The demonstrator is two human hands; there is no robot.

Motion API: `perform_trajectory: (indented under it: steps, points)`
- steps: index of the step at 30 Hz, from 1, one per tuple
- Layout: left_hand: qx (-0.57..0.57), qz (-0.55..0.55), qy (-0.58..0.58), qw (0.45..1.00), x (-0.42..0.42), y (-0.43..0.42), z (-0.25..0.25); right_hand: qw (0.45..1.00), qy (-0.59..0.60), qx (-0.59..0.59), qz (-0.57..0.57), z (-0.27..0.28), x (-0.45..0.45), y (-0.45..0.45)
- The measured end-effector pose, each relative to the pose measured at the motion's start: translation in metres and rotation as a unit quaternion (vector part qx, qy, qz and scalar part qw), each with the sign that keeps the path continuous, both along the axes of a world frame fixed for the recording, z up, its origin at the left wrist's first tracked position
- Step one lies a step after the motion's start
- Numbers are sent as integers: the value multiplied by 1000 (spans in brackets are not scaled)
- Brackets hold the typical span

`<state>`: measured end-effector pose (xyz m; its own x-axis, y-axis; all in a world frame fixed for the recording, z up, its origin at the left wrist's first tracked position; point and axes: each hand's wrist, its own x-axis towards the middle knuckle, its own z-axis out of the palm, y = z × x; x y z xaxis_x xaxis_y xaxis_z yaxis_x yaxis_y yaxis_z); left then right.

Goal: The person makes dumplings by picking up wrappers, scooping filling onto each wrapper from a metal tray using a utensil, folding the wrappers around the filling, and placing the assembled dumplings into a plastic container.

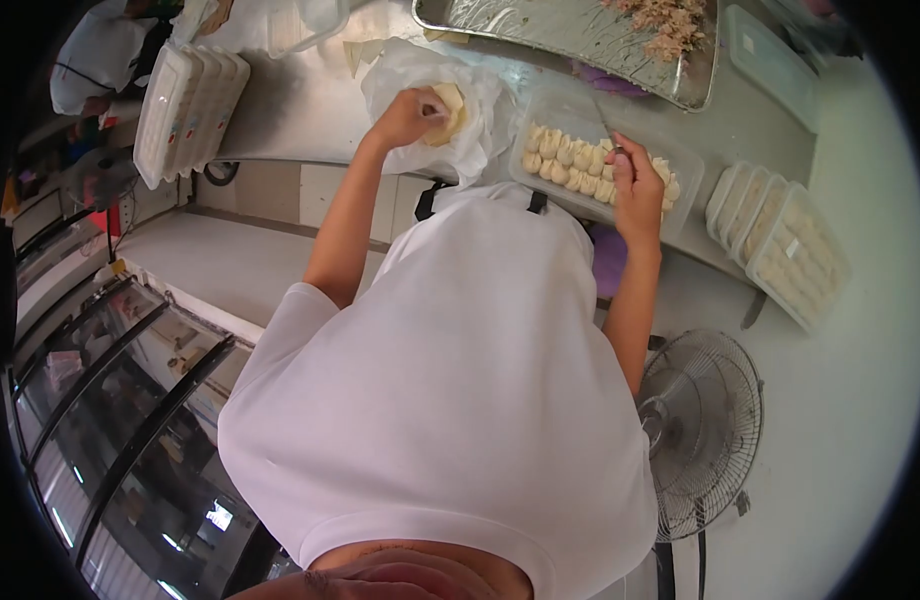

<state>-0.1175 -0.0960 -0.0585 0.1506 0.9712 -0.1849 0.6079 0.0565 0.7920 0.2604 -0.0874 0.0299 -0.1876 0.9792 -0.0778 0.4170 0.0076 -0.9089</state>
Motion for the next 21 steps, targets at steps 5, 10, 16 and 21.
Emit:
perform_trajectory:
  steps: [5, 10, 16, 21]
  points:
    - [45, -64, 137, 987, 18, -5, -13, 992, -87, 22, 90, 10, -18, 5]
    - [44, -30, 164, 985, 39, -8, 5, 986, -107, 28, 123, 24, -36, 12]
    - [71, -14, 206, 976, 41, -15, -2, 986, -108, 35, 125, 26, -40, 11]
    - [88, 19, 204, 975, 46, -17, 0, 986, -102, 39, 128, 13, -35, 8]
